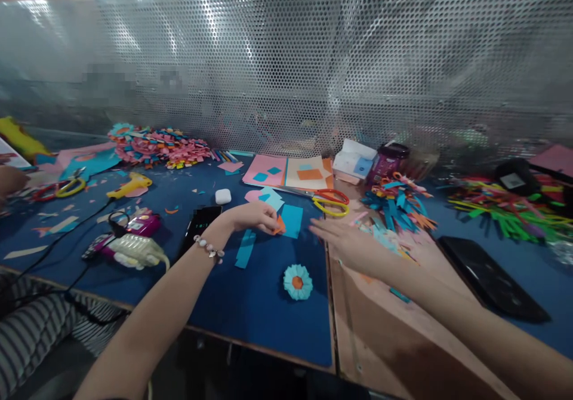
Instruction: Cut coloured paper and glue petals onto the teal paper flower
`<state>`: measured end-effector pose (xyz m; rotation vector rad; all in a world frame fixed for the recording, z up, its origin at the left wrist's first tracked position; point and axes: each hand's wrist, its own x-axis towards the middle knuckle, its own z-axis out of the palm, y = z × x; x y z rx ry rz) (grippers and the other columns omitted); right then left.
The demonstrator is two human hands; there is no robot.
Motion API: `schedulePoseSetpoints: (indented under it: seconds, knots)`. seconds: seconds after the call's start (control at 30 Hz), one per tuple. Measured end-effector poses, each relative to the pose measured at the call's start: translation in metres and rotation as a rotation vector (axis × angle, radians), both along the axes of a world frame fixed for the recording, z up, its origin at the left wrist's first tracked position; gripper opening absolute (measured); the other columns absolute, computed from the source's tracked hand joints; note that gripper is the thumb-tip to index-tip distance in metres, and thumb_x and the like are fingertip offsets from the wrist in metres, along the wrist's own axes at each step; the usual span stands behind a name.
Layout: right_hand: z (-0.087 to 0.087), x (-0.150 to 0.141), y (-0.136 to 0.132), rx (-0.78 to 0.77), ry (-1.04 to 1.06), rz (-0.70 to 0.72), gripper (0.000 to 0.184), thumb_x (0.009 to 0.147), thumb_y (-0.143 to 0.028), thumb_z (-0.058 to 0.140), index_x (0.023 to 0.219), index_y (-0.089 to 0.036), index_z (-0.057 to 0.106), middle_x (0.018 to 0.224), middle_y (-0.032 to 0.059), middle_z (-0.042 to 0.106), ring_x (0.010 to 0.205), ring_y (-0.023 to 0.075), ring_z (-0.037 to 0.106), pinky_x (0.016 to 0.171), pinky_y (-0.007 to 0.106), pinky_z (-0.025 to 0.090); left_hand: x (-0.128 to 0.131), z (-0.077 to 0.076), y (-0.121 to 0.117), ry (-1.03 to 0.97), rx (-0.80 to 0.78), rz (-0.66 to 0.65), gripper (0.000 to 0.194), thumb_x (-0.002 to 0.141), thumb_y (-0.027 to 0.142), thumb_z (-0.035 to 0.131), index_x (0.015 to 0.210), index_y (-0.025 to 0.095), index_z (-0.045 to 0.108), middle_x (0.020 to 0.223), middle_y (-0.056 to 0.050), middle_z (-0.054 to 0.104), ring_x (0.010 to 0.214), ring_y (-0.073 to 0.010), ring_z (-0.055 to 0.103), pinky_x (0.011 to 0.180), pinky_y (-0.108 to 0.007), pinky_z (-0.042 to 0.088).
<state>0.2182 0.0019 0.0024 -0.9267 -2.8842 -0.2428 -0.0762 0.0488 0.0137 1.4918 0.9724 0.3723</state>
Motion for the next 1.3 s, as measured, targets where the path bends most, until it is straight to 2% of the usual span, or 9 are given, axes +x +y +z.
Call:
schedulePoseSetpoints:
  seconds: [0.1, 0.27, 0.4, 0.47, 0.6, 0.83, 1.03, 1.2, 1.3]
  knots:
    - [-0.004, -0.001, -0.006, -0.099, 0.01, 0.066, 0.052, 0.076, -0.002, 0.041, 0.123, -0.017, 0.054, 0.129, 0.0102, 0.054, 0.12, 0.0232, 0.048, 0.099, 0.042, 0.04, 0.002, 0.003, -0.004, 0.007, 0.031, 0.018, 0.019, 0.062, 0.029, 0.073, 0.067, 0.014, 0.064, 0.085, -0.009, 0.069, 0.09, -0.0195, 0.064, 0.076, -0.027, 0.051]
    - [0.003, 0.003, -0.015, -0.066, 0.544, -0.305, 0.028, 0.083, -0.018, 0.044, 0.104, -0.016, 0.063, 0.106, 0.0107, 0.066, 0.102, 0.023, 0.058, 0.09, 0.04, 0.045, 0.022, 0.012, -0.021, -0.077, 0.147, 0.044, 0.022, 0.064, 0.034, 0.072, 0.075, 0.015, 0.069, 0.094, -0.011, 0.069, 0.086, -0.0189, 0.064, 0.075, -0.03, 0.052]
    - [0.008, -0.029, -0.021, -0.478, 0.857, -0.342, 0.029, 0.083, -0.037, 0.052, 0.104, -0.019, 0.061, 0.094, 0.0051, 0.068, 0.081, 0.0161, 0.063, 0.069, 0.028, 0.051, 0.041, 0.012, -0.033, -0.164, 0.17, 0.082, 0.027, 0.067, 0.037, 0.07, 0.081, 0.014, 0.069, 0.093, -0.011, 0.069, 0.085, -0.0197, 0.064, 0.071, -0.03, 0.053]
    - [0.006, -0.045, -0.02, -0.56, 0.948, -0.314, 0.028, 0.083, -0.041, 0.053, 0.097, -0.019, 0.063, 0.088, 0.0035, 0.068, 0.077, 0.0148, 0.062, 0.068, 0.026, 0.049, 0.047, 0.008, -0.036, -0.181, 0.183, 0.093, 0.027, 0.067, 0.037, 0.07, 0.08, 0.014, 0.068, 0.09, -0.01, 0.069, 0.082, -0.0192, 0.063, 0.068, -0.03, 0.053]
    - [0.0, -0.053, -0.01, -0.609, 0.981, -0.337, 0.029, 0.083, -0.043, 0.05, 0.083, -0.017, 0.064, 0.076, 0.0015, 0.066, 0.068, 0.0138, 0.058, 0.061, 0.025, 0.044, 0.052, 0.001, -0.037, -0.169, 0.228, 0.085, 0.029, 0.068, 0.038, 0.069, 0.081, 0.013, 0.068, 0.086, -0.01, 0.069, 0.081, -0.0195, 0.063, 0.065, -0.028, 0.053]
    - [-0.008, -0.041, 0.002, -0.531, 0.792, -0.281, 0.021, 0.084, -0.029, 0.051, 0.081, -0.018, 0.069, 0.078, 0.0025, 0.068, 0.072, 0.0148, 0.059, 0.066, 0.026, 0.044, 0.055, -0.007, -0.034, -0.084, 0.353, 0.092, 0.031, 0.074, 0.038, 0.062, 0.093, 0.013, 0.065, 0.086, -0.011, 0.07, 0.078, -0.0196, 0.065, 0.058, -0.026, 0.051]
    - [-0.013, -0.033, 0.008, -0.428, 0.892, -0.458, 0.021, 0.082, -0.026, 0.051, 0.086, -0.019, 0.07, 0.085, 0.0047, 0.07, 0.078, 0.0178, 0.063, 0.076, 0.032, 0.047, 0.053, -0.017, -0.03, -0.044, 0.331, 0.182, 0.024, 0.076, 0.035, 0.059, 0.086, 0.014, 0.066, 0.081, -0.011, 0.07, 0.077, -0.0213, 0.066, 0.057, -0.027, 0.05]
    - [-0.012, -0.035, 0.003, -0.71, 1.108, -0.473, 0.024, 0.08, -0.033, 0.053, 0.09, -0.017, 0.067, 0.078, 0.0038, 0.069, 0.063, 0.0153, 0.063, 0.062, 0.029, 0.052, 0.057, -0.016, -0.03, 0.103, 0.664, 0.277, 0.027, 0.074, 0.033, 0.063, 0.095, 0.018, 0.068, 0.099, -0.008, 0.068, 0.088, -0.0212, 0.062, 0.076, -0.03, 0.047]
    - [-0.01, -0.042, -0.003, -0.816, 1.182, -0.448, 0.022, 0.08, -0.032, 0.054, 0.091, -0.017, 0.066, 0.08, 0.0037, 0.069, 0.064, 0.014, 0.063, 0.064, 0.028, 0.054, 0.064, -0.014, -0.034, 0.017, 0.648, 0.243, 0.029, 0.079, 0.037, 0.057, 0.099, 0.018, 0.066, 0.102, -0.007, 0.067, 0.091, -0.0201, 0.061, 0.078, -0.029, 0.047]
